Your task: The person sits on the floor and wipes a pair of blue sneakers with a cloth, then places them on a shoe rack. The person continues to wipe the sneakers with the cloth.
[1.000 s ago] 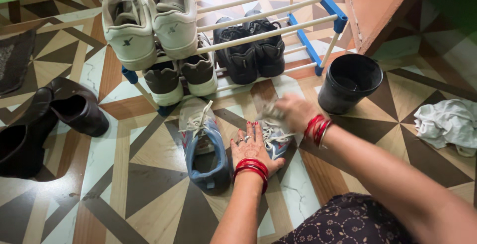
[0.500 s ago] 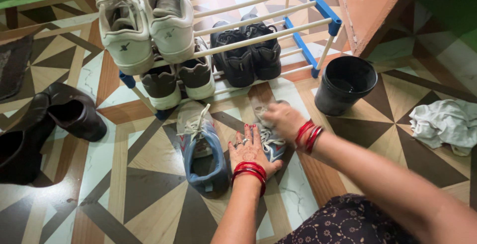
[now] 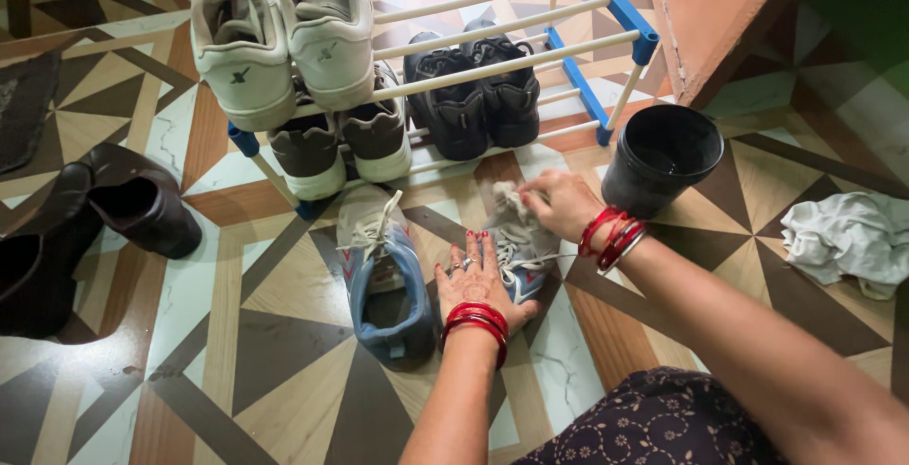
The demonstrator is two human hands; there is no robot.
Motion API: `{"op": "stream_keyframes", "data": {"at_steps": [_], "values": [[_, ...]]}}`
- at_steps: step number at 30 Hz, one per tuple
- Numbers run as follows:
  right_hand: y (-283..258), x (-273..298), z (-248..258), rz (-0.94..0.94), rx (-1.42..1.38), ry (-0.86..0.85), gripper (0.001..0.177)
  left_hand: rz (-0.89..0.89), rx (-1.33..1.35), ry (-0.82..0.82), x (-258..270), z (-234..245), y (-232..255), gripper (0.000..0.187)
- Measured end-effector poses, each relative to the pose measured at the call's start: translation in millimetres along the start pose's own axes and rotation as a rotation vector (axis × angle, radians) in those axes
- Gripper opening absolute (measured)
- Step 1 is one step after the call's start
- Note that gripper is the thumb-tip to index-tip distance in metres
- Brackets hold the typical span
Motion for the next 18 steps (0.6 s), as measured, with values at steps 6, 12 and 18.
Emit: {"op": "stream_keyframes", "data": {"at_steps": [6,12,18], "values": [[-2,14,-20,0.307,0.168,0.242,0.046,0.001,-0.014,0.019,1,0,1,0.131],[25,-12,-33,0.074,0.115,-0.079,0.061,-0.002,-0.018,0.009,0,0,0,0.131],[9,17,-44,-0.070,0.109,-0.151,0.034,0.007,-0.022,0.001,-1,-1,1,0.131]]}}
Point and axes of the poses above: each hand's wrist, its own x-axis away from the middle knuckle, its own z-axis out of the back of the hand, y = z × x, the point moved 2 cm from there along -x, towards the middle knuckle, and after that the axes turned 6 degrees about -z, right-handed, at the moved point
